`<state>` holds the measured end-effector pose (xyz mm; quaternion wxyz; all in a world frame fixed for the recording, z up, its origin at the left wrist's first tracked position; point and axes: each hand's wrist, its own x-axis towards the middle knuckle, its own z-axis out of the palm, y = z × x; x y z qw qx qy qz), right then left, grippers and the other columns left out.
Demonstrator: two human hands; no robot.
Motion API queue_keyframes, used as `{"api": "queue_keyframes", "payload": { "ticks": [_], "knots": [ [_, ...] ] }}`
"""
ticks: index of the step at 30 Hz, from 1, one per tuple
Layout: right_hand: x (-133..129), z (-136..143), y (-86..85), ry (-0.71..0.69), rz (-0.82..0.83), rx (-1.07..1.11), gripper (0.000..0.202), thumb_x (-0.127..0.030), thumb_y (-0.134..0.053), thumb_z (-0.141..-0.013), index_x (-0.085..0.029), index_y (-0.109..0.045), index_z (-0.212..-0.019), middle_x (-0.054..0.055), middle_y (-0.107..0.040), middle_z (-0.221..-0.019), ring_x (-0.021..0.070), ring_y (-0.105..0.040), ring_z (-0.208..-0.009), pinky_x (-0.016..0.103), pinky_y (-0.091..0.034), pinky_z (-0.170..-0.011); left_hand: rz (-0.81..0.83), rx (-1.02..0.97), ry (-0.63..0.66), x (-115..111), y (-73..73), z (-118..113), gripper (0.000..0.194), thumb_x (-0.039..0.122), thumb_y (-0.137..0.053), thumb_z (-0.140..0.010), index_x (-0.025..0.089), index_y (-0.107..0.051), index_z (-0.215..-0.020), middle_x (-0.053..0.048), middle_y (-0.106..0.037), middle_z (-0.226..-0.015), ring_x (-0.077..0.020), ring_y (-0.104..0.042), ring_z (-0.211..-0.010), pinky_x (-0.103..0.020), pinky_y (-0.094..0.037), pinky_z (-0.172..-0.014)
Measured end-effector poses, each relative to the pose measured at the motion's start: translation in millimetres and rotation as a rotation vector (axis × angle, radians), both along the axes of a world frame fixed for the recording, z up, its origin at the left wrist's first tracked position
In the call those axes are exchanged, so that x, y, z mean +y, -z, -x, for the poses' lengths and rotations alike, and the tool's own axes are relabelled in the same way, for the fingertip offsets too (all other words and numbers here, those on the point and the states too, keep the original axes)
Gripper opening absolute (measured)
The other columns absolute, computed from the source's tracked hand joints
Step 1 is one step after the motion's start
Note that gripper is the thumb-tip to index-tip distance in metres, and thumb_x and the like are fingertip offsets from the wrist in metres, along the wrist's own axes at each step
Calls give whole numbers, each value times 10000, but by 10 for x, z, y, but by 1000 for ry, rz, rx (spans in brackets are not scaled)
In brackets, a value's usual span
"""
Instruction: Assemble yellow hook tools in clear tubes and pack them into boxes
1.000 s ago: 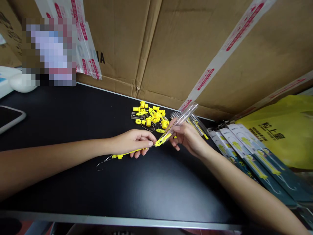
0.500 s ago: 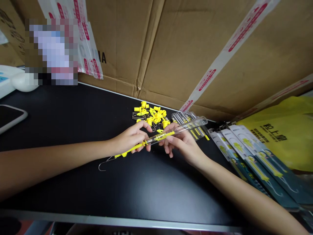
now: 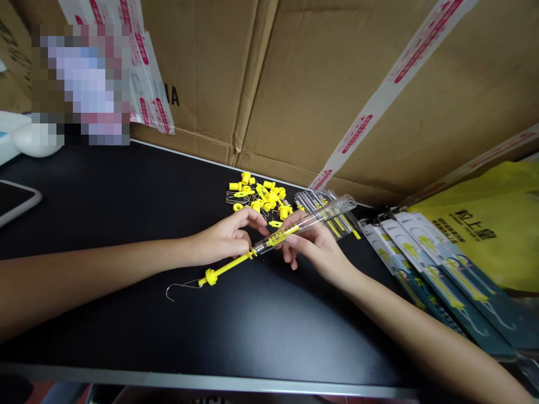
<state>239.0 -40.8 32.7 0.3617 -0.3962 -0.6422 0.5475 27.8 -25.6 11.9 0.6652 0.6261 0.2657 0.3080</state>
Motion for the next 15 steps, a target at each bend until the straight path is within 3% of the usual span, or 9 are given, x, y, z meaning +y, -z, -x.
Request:
{"api": "queue_keyframes", "payload": {
  "ticks": [7, 11, 15],
  "knots": [
    [32, -49, 17, 14, 23, 41, 237, -338, -638, -793, -202, -474, -896, -41, -588, -646, 88, -542, -461, 188, -463, -376, -76, 58, 147, -14, 4, 32, 684, 17, -566, -670, 289, -377, -1269, -52, -428, -1222, -61, -515, -745, -206, -447, -625],
    [37, -61, 30, -6, 62, 104, 218, -326, -635, -778, -199, -491, -882, -24, -586, -734, 88, -552, -484, 195, -469, -377, -64, 19, 63, -24, 35, 14, 638, 71, -607, -734, 305, -390, -1286, -66, -406, -1285, -62, -529, -770, -214, -471, -660],
    [2, -50, 33, -78, -22, 117, 195, -326, -630, -815, -195, -507, -892, -3, -576, -821, 95, -578, -534, 209, -497, -396, -54, -71, -41, -41, 59, -26, 579, 115, -651, -752, 308, -439, -1256, -56, -392, -1320, -53, -547, -782, -236, -492, -733]
  ]
}}
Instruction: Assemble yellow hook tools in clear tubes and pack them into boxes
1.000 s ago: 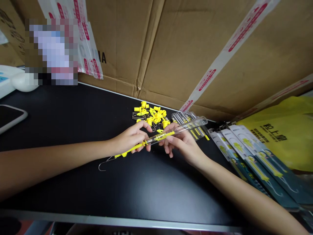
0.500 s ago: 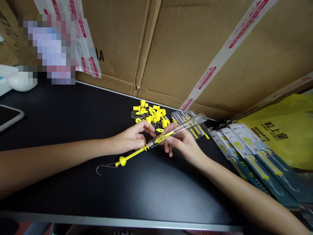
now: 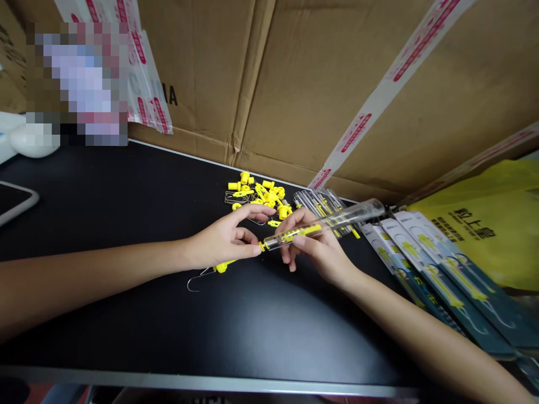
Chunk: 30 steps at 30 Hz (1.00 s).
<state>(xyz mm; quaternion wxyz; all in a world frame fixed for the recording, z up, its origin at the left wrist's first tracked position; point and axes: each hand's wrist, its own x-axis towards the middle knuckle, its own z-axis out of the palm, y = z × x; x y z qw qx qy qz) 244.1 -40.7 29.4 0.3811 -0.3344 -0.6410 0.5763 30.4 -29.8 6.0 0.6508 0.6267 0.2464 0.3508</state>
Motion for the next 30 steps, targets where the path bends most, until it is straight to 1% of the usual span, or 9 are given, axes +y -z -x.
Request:
{"api": "queue_keyframes", "payload": {
  "ticks": [4, 6, 9, 11, 15, 19, 22, 25, 30],
  "knots": [
    [-47, 8, 4, -110, -44, -40, 203, -325, -590, -864, -172, -571, -996, 18, -570, -824, 110, -604, -616, 221, -541, -469, -4, -48, -11, -40, -10, -36, 582, 90, -666, -729, 296, -471, -1237, -55, -407, -1315, -51, -572, -751, -255, -506, -741],
    [-62, 17, 6, -145, -64, -58, 219, -295, -600, -863, -165, -591, -1040, 24, -569, -833, 104, -603, -638, 210, -552, -494, -1, -51, -27, -53, -16, -48, 578, 85, -665, -727, 291, -480, -1235, -56, -423, -1311, -56, -584, -751, -270, -509, -756],
    [-82, 47, 14, -132, -134, -78, 208, -195, -666, -811, -180, -597, -1007, 25, -556, -923, 79, -591, -648, 187, -560, -509, -19, -53, -48, -51, -18, -59, 556, 88, -671, -728, 279, -494, -1219, -51, -428, -1329, -61, -590, -781, -280, -502, -798],
    [-101, 73, 21, -113, -149, -71, 196, -165, -675, -800, -183, -581, -972, 28, -564, -956, 81, -605, -672, 196, -574, -537, -41, -29, -55, -43, -15, -63, 526, 101, -669, -734, 261, -497, -1204, -56, -439, -1335, -69, -596, -788, -271, -503, -771],
    [-137, 101, 6, -77, -97, -71, 190, -176, -652, -829, -180, -551, -989, 53, -614, -987, 137, -662, -827, 269, -606, -681, -65, 66, -116, -17, -13, -64, 459, 183, -684, -746, 206, -499, -1166, -76, -510, -1264, -95, -619, -763, -275, -510, -707],
    [-100, 55, -101, -57, -66, -78, 169, -191, -648, -837, -174, -551, -975, 52, -638, -958, 157, -682, -849, 275, -612, -677, -64, 97, -170, 44, -20, -42, 353, 277, -654, -787, 154, -532, -1094, -78, -578, -1142, -136, -626, -842, -302, -509, -765],
    [-29, -28, -228, -4, -96, -68, 171, -188, -654, -834, -180, -549, -969, 48, -662, -944, 161, -690, -838, 281, -618, -670, -6, 79, -112, 76, -35, -19, 315, 337, -548, -869, 134, -515, -1108, -72, -629, -1016, -147, -633, -846, -319, -503, -788],
    [28, -120, -345, 75, -129, -58, 174, -204, -662, -830, -194, -553, -966, 43, -673, -947, 165, -695, -816, 294, -623, -670, 17, 117, -32, 53, -59, -12, 345, 371, -521, -891, 131, -497, -1138, -61, -664, -893, -159, -637, -835, -315, -494, -767],
    [52, -199, -464, 193, -159, -68, 186, -249, -698, -795, -212, -566, -920, 34, -679, -904, 176, -698, -774, 293, -626, -630, 33, 122, 47, -18, -67, -27, 284, 388, -496, -905, 143, -519, -1047, -63, -675, -906, -158, -636, -853, -323, -488, -802]
  ]
}}
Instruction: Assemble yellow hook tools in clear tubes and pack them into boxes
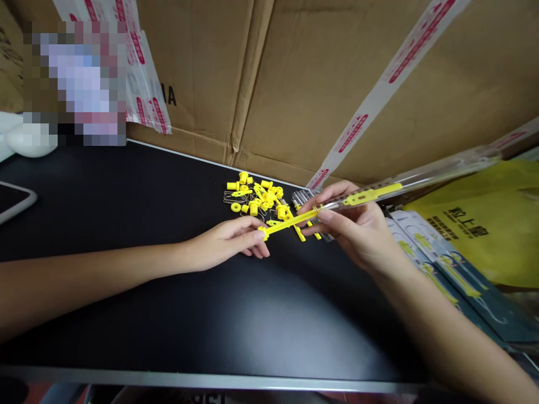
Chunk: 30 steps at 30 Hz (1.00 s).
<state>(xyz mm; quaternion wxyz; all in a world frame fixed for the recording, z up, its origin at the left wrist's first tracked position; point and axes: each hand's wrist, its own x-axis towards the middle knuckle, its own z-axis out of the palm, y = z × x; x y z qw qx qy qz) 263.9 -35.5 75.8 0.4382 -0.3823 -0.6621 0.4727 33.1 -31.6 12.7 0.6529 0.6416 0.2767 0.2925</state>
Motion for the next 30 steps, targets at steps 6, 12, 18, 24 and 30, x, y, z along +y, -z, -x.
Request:
{"api": "queue_keyframes", "payload": {
  "ticks": [6, 12, 18, 24, 30],
  "knots": [
    [-1, -15, -50, 35, -20, -30, 194, -272, -700, -787, -222, -562, -914, 24, -672, -885, 163, -688, -730, 289, -626, -616, -115, 81, 4, -10, 33, -13, 197, 294, -475, -917, 135, -577, -971, -31, -648, -850, -126, -607, -812, -274, -486, -763],
    [-16, -12, -44, 24, -6, -72, 229, -292, -705, -785, -224, -547, -937, 20, -671, -851, 163, -683, -713, 277, -615, -589, -84, 129, 29, -78, 4, -21, 209, 325, -469, -917, 146, -576, -909, -7, -643, -760, -109, -590, -693, -235, -477, -633],
    [-32, 39, -28, 73, 5, -129, 292, -388, -718, -766, -203, -537, -901, 5, -639, -747, 148, -656, -607, 270, -595, -533, -37, 127, 50, -108, 12, -37, 214, 324, -499, -902, 138, -597, -940, -10, -647, -748, -107, -591, -675, -227, -472, -606],
    [-48, 73, -9, 38, 22, -156, 280, -390, -710, -775, -192, -543, -882, 4, -624, -704, 120, -609, -531, 246, -558, -471, 29, 104, 57, -96, 11, -46, 218, 330, -522, -893, 125, -592, -922, -27, -664, -745, -106, -611, -659, -214, -475, -578],
    [-94, 141, 85, -36, 72, -158, 254, -354, -667, -818, -184, -502, -911, -45, -546, -641, 78, -545, -465, 215, -536, -431, 63, 113, 73, -91, 24, -55, 226, 346, -516, -893, 130, -574, -927, -21, -664, -743, -88, -602, -565, -177, -426, -458]
  ]
}}
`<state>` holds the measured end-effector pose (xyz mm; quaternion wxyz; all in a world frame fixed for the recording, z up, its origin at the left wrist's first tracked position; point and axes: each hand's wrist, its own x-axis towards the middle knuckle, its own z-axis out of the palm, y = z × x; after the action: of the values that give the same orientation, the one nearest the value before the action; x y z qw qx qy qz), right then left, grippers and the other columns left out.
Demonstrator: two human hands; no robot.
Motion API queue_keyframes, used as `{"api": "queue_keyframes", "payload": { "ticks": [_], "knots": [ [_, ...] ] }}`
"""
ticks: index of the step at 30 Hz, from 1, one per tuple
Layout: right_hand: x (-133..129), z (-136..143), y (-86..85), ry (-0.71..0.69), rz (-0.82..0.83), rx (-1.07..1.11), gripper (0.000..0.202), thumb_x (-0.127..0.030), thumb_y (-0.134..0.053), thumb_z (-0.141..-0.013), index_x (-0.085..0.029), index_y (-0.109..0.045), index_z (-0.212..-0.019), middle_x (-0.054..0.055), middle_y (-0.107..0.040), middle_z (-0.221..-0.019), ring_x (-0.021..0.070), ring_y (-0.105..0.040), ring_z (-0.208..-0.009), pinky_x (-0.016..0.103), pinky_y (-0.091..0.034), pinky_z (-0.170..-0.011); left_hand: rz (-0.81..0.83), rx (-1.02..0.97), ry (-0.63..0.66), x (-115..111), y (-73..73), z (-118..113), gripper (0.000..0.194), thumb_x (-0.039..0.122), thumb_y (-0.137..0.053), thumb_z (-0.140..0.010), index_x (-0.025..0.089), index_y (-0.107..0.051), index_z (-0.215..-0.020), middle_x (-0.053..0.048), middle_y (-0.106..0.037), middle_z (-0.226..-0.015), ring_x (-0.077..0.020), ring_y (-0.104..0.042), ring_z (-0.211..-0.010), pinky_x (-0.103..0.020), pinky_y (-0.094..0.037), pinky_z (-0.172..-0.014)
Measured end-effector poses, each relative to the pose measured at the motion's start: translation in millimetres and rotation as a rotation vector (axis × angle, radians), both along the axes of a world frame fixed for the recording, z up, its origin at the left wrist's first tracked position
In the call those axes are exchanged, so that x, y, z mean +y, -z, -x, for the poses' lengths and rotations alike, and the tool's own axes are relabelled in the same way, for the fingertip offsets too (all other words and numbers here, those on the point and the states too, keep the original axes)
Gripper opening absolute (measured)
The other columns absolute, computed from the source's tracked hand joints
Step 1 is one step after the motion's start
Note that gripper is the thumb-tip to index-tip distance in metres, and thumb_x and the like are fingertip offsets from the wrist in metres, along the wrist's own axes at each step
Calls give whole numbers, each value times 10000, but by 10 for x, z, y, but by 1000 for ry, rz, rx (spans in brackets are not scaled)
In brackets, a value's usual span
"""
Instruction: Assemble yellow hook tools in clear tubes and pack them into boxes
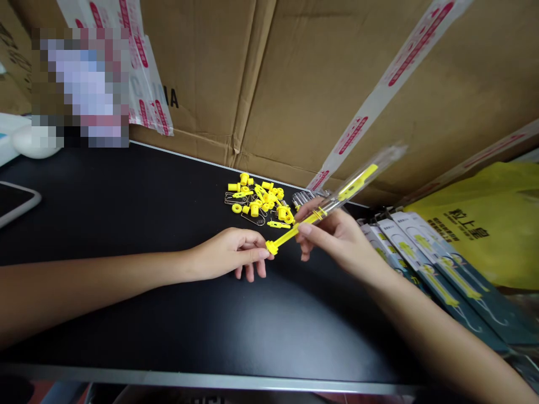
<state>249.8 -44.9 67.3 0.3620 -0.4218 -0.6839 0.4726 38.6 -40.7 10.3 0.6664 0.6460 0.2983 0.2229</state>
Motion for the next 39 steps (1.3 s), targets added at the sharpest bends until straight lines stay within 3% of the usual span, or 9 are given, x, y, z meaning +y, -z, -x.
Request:
{"api": "queue_keyframes", "payload": {
  "ticks": [6, 11, 15, 26, 34, 39],
  "knots": [
    [-82, 105, 143, -97, 70, 41, 257, -312, -673, -799, -190, -495, -939, -26, -510, -801, 52, -513, -497, 203, -522, -410, -30, 26, -20, -5, 6, -4, 254, 389, -498, -896, 140, -540, -869, -19, -666, -761, -76, -594, -507, -162, -386, -404],
    [-90, 76, 152, -153, 134, 120, 234, -291, -562, -848, -213, -470, -1048, -41, -487, -700, 92, -507, -546, 248, -551, -474, -37, 25, -10, -8, 13, -2, 243, 373, -498, -897, 137, -545, -926, -18, -666, -758, -74, -598, -496, -156, -386, -403],
    [-73, 68, 138, -120, 95, 105, 187, -310, -529, -879, -209, -472, -1027, -47, -473, -666, 89, -497, -519, 239, -542, -462, -34, 24, -13, -12, 12, 3, 244, 373, -496, -896, 135, -549, -920, -22, -668, -757, -75, -602, -501, -154, -382, -403],
    [-56, 76, 127, -112, -24, 20, 218, -377, -617, -846, -175, -556, -902, -17, -521, -720, 72, -522, -512, 209, -528, -449, -21, 9, -21, -4, 44, -3, 257, 381, -498, -896, 138, -565, -946, -19, -667, -748, -74, -598, -491, -153, -372, -392],
    [-52, 60, 108, -115, -23, 58, 306, -285, -700, -788, -209, -462, -965, -10, -557, -871, 76, -574, -575, 219, -563, -480, -14, 8, -11, -3, 29, -5, 241, 353, -486, -901, 131, -566, -949, -21, -667, -748, -68, -594, -482, -145, -369, -386],
    [-31, 48, 90, -131, 15, 107, 357, -244, -716, -775, -208, -435, -992, 27, -619, -943, 121, -653, -704, 262, -605, -604, -14, 9, -14, 1, 38, -6, 252, 361, -490, -894, 126, -563, -944, -26, -665, -744, -72, -594, -475, -148, -371, -383]
  ]
}}
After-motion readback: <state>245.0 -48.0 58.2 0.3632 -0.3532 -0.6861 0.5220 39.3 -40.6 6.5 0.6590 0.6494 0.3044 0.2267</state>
